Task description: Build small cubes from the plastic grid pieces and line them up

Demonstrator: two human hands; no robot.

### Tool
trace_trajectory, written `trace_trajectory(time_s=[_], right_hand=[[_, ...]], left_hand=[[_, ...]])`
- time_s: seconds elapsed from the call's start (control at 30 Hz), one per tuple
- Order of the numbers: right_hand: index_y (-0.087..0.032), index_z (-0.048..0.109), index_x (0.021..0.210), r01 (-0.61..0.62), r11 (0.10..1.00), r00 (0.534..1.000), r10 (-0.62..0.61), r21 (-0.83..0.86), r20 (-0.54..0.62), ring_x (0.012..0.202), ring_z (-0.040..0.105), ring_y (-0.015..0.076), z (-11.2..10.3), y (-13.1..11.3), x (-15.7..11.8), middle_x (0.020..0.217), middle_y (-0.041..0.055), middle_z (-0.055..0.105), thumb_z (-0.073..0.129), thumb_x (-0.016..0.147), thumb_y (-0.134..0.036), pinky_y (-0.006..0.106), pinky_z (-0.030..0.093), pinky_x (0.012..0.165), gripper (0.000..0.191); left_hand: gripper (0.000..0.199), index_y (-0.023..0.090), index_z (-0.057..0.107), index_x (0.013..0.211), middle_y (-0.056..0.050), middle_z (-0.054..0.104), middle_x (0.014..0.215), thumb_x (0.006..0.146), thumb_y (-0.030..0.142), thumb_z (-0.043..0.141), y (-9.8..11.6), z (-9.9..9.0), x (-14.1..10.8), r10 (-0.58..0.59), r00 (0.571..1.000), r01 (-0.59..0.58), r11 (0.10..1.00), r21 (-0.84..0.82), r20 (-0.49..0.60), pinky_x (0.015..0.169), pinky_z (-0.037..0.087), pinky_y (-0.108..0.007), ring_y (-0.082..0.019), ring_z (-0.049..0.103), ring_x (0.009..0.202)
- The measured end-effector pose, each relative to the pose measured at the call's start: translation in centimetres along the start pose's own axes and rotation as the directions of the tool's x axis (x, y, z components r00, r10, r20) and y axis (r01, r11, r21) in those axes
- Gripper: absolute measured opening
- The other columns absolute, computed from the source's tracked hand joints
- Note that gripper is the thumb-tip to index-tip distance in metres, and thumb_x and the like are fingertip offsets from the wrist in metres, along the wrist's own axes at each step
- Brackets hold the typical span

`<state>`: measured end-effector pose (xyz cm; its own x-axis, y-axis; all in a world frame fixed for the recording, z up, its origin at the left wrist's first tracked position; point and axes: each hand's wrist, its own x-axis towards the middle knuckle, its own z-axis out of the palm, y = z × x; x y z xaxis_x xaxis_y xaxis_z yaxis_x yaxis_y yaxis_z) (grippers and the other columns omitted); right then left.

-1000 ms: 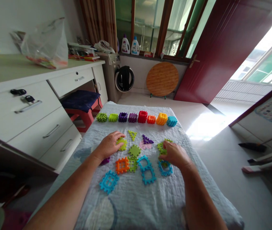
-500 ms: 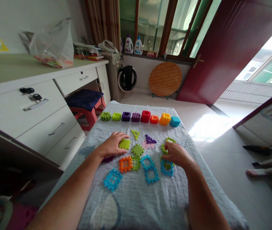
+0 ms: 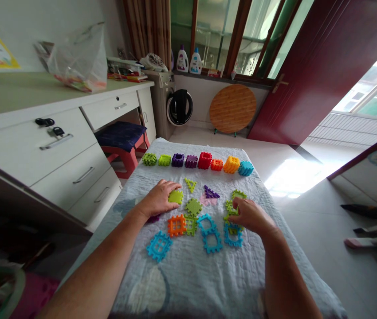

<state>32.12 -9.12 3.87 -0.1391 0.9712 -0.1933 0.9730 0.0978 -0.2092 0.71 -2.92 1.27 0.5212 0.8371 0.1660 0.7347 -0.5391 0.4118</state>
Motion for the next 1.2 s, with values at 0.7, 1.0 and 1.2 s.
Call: trace_trajectory(time_s=[0.7, 1.0, 1.2], right_hand=[[-0.016, 0.062, 0.094, 0.222, 0.972, 0.954, -0.201, 0.074, -0.221, 0.087, 0.051, 0.0206, 0.9, -2.1, 0.5, 0.089, 0.0061, 0.057, 0.062, 0.064, -0.022, 0.033, 0.038, 0.084, 0.031], [-0.021, 0.063, 0.101, 0.308, 0.905, 0.889, -0.164, 0.293, -0.427, 0.089, 0.055, 0.0187, 0.4, -3.1, 0.8, 0.095, 0.0048, 0.056, 0.06, 0.07, -0.022, 0.031, 0.043, 0.084, 0.03], [-0.022, 0.053, 0.089, 0.424, 0.834, 0.767, -0.124, 0.352, -0.63, 0.088, 0.052, 0.0174, 2.6, -6.9, 2.4, 0.093, 0.0043, 0.05, 0.056, 0.077, -0.021, 0.031, 0.045, 0.081, 0.013]], left_hand=[[0.034, 0.019, 0.061, 0.108, -0.006, 0.067, 0.104, 0.075, 0.026, 0.064, -0.1, 0.3, 0.3, 0.059, 0.978, -0.054, 0.998, 0.034, -0.201, 0.089, 0.042, -0.037, -0.024, 0.054, 0.097], [0.029, 0.019, 0.06, 0.107, -0.005, 0.067, 0.103, 0.078, 0.023, 0.059, -0.1, 0.4, 0.3, 0.066, 0.969, -0.065, 0.998, 0.01, -0.237, 0.089, 0.042, -0.037, -0.023, 0.054, 0.097], [0.026, 0.02, 0.061, 0.106, -0.005, 0.067, 0.102, 0.081, 0.02, 0.054, -0.1, 0.3, 0.4, 0.045, 0.966, -0.043, 0.999, 0.012, -0.253, 0.089, 0.042, -0.037, -0.023, 0.055, 0.096]])
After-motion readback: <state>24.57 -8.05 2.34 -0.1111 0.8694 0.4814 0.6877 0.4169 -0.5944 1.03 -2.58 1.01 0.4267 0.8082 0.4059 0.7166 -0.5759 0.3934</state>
